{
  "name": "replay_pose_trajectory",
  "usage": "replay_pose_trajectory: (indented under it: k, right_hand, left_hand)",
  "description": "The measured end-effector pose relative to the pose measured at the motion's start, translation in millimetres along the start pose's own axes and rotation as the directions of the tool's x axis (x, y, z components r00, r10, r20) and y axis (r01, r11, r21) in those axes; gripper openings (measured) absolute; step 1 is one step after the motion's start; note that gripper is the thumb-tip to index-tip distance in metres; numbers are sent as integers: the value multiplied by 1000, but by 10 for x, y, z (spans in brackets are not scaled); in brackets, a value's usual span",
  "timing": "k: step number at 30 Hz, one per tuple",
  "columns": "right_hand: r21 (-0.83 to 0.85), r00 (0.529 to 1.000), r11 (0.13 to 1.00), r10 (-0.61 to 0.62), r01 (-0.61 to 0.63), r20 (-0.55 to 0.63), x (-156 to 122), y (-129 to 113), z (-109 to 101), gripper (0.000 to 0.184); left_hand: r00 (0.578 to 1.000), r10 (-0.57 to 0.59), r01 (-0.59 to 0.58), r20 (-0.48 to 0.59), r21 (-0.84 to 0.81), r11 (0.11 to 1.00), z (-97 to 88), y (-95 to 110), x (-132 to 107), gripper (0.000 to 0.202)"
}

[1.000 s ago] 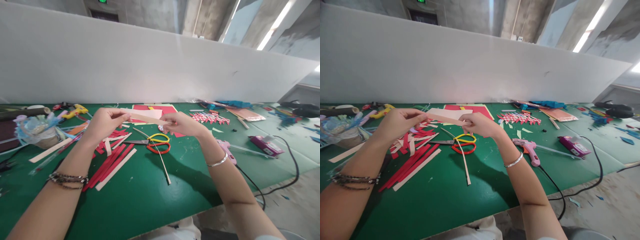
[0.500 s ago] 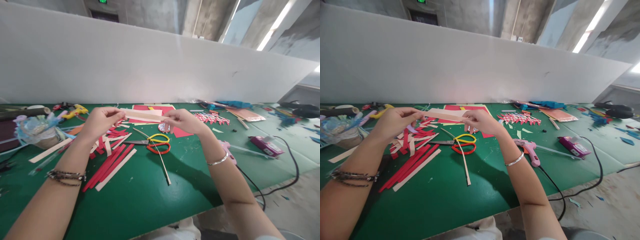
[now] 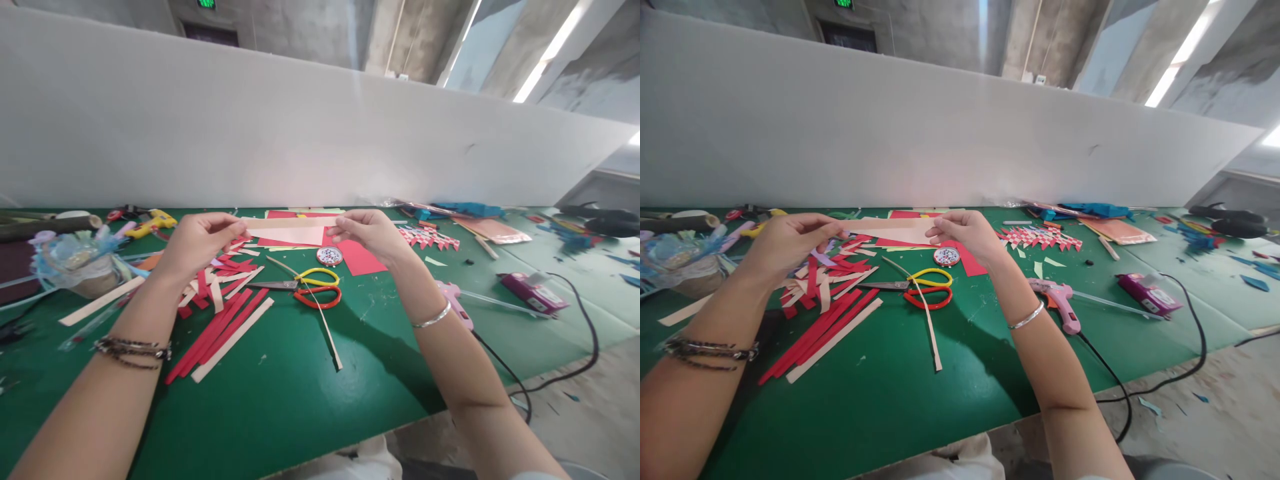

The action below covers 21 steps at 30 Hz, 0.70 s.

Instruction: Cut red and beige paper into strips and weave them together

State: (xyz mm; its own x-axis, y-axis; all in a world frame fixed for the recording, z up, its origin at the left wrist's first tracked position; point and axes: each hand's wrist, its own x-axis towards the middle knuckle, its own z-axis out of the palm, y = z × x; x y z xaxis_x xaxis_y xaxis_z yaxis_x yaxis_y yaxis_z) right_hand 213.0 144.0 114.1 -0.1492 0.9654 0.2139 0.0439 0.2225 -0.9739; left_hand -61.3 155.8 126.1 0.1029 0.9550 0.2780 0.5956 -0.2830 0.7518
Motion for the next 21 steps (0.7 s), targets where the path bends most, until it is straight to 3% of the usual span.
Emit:
replay_pose_trajectory:
  k: [4, 9, 15, 18, 21]
  right_hand:
    - [-30, 1000, 1000, 2, -2, -25, -11, -18, 15, 18]
    - [-190, 998, 982, -38, 27, -59, -10, -29, 50, 19]
    - [-437, 986, 887, -166, 151, 4, -7, 1, 46, 24]
    - [-365, 987, 917, -154, 163, 53, -19, -20, 50, 23]
    - [-252, 989, 957, -145, 144, 13, -19, -48, 60, 22]
  left_hand:
    - [1000, -7, 7, 1, 11, 1000, -9, -50, 20, 28]
    - [998, 23, -20, -54, 55, 998, 13, -61, 43, 25]
    - [999, -20, 22, -38, 38, 999, -2, -74, 45, 27]
    - [999, -23, 23, -43, 5, 1000, -7, -52, 40, 26]
    - [999, -25, 23, -43, -49, 999, 5, -14, 32, 25]
